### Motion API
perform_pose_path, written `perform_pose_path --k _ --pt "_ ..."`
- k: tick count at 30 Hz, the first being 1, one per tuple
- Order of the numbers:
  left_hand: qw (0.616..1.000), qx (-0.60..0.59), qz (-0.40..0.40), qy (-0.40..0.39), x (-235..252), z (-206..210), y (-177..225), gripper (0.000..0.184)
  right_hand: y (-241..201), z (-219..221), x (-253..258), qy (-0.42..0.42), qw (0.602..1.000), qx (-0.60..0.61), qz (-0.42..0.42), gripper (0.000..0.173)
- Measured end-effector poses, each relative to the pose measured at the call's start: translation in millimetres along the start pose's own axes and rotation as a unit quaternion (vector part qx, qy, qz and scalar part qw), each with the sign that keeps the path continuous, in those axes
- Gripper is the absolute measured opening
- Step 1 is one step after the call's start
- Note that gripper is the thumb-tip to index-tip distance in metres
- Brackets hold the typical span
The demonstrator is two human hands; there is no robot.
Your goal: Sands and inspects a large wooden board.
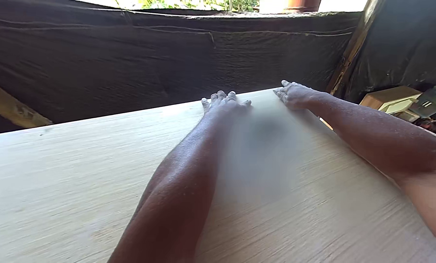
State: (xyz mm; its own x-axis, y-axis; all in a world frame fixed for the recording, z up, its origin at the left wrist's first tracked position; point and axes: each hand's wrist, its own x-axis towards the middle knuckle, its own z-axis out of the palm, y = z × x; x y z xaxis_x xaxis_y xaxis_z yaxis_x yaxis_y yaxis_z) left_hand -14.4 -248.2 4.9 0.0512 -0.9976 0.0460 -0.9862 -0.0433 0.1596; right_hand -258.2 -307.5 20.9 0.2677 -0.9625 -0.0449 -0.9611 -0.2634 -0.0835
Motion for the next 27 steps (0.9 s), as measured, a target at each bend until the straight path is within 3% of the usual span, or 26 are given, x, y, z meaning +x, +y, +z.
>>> perform_pose_path --k 4,9,13,17,20,23,25,27 --pt "1.0 0.0 -0.001 -0.002 -1 -2 -2 0.085 -10 -4 17 0.011 0.999 0.002 0.05 0.053" --pt "1.0 0.002 -0.004 -0.004 -1 -3 -1 0.086 -11 2 10 0.006 1.0 0.0 -0.011 0.052" --pt "1.0 0.001 -0.004 -0.003 -2 -3 1 0.086 -8 -2 10 0.023 0.997 -0.013 0.069 0.053" --pt "1.0 0.0 -0.005 -0.005 -2 -4 1 0.086 -1 -2 7 0.023 0.999 -0.024 -0.009 0.052" --pt "1.0 -0.001 0.0 -0.002 -1 -1 5 0.087 5 -3 10 0.026 0.998 -0.04 0.042 0.052" --pt "1.0 -0.001 0.001 -0.001 1 -2 -1 0.087 -3 8 14 0.037 0.999 -0.004 -0.037 0.053" --pt "0.999 0.004 0.033 0.028 6 10 -19 0.087 -7 4 1 0.03 0.999 0.015 -0.022 0.05" --pt "0.986 0.032 0.133 0.092 17 26 -39 0.085 10 -13 -35 0.076 0.993 0.046 0.076 0.043"
